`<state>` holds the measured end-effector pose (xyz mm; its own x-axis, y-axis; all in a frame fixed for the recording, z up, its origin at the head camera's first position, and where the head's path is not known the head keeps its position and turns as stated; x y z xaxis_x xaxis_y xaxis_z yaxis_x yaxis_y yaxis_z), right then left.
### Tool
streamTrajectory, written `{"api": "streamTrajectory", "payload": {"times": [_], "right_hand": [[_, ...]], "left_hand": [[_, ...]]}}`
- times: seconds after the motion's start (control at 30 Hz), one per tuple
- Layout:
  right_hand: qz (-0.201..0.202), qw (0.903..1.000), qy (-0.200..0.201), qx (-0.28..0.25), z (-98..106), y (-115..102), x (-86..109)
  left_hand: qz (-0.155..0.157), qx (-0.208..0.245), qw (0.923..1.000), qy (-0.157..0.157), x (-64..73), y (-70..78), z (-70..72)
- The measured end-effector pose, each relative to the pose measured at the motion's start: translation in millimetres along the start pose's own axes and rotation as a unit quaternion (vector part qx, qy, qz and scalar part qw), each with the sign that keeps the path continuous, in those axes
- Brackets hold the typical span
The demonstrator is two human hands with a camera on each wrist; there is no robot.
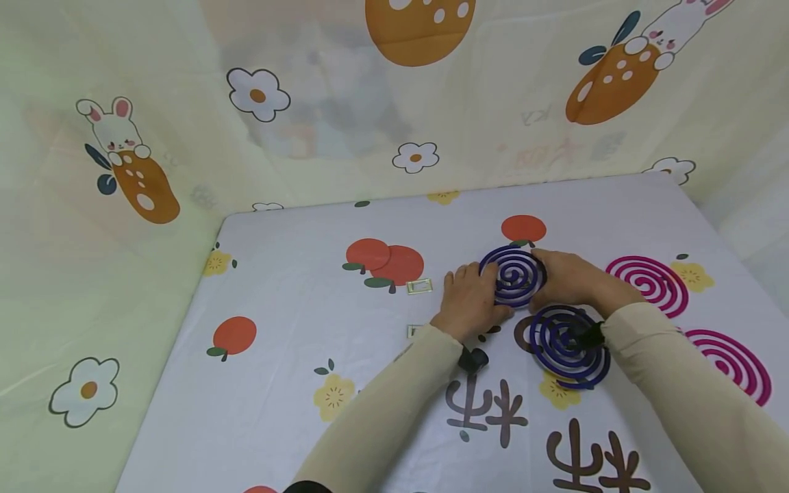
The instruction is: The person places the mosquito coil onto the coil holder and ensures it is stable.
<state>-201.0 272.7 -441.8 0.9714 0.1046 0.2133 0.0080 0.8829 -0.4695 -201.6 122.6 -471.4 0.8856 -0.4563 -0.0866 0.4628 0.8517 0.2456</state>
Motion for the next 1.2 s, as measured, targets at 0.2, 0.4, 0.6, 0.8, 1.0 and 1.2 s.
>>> {"api": "streamTrajectory", "payload": {"times": [0.2,0.4,0.6,0.8,1.0,1.2], "right_hand": [[0.009,0.9998,0.016,-0.002,3,8,-2.3],[0.013,0.9997,0.021,0.007,6,12,-4.1],[0.013,0.9996,0.018,0.017,8,14,-3.5],[-0.006,0.9998,0.02,-0.007,8,16,-4.9],[-0.035,0.9975,0.061,-0.007,12,20,-11.4],[-0.057,0.9959,0.069,-0.009,13,24,-13.5]], "left_hand": [[0.008,0.007,0.9999,-0.004,-8.8,2.6,-4.0],[0.021,0.016,0.9995,-0.016,-13.4,3.1,-8.3],[0.024,0.024,0.9991,-0.025,-14.2,4.2,-8.5],[0.025,0.031,0.9986,-0.035,-14.4,4.5,-7.8],[0.024,0.031,0.9987,-0.031,-15.4,2.8,-7.8],[0.019,0.042,0.9986,-0.026,-15.9,3.1,-9.1]]}}
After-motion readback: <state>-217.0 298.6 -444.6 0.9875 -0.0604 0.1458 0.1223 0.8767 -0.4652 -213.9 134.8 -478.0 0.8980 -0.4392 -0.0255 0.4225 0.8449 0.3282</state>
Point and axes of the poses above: each hand's wrist, its own x-axis away from the middle knuckle, its own z-axis out of the back of the hand, y = z × x, the point moved 6 cm from there along -x, towards the middle knuckle, and after that the axes turned 11 degrees about y, right-handed, at the moved point
